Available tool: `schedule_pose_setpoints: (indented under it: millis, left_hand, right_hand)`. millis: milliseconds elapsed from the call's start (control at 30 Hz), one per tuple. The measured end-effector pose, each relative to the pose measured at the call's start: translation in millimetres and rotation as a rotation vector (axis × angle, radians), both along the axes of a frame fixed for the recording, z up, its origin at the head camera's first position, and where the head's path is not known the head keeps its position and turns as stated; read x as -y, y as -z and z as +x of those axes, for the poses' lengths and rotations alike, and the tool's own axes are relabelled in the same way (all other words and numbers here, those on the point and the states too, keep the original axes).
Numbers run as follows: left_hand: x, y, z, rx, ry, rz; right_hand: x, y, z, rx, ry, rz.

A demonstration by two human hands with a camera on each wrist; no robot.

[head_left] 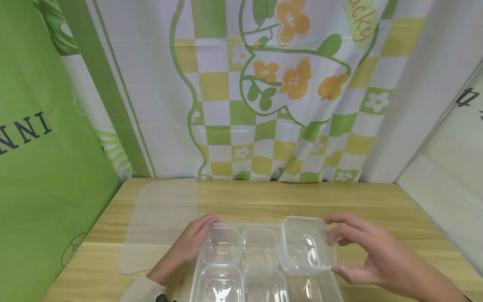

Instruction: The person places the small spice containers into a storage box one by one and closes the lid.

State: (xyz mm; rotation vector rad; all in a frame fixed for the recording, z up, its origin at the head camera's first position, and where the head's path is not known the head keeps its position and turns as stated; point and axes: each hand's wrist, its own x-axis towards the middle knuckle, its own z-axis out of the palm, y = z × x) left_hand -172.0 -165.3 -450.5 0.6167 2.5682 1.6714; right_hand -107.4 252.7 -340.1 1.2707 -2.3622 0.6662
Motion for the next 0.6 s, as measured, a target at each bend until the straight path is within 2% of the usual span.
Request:
schedule_pose_setpoints:
  millis: [200,267,433,600]
  left_hand:
    - [1.1,0.5,0.3,-0.007,0.010,0.011]
    - [1.1,1.0,0.2,-0.008,0.014,0.014]
    - [0.5,1.0,-0.1,-0.007,0.015,0.007]
    - [0.6,0.6,-0.1,-0.017,0.018,-0.006]
  right_hand:
    - [-3,2.1,9.1,-0.009,0.004,0.012]
    - [-3,5.0,9.1,-0.033,-0.027,-0.018]
    - [-6,9.0,13.1,0.004,-0.057,-0.052]
    - [-10,12.5,17.9,0.059,-0.042,-0.033]
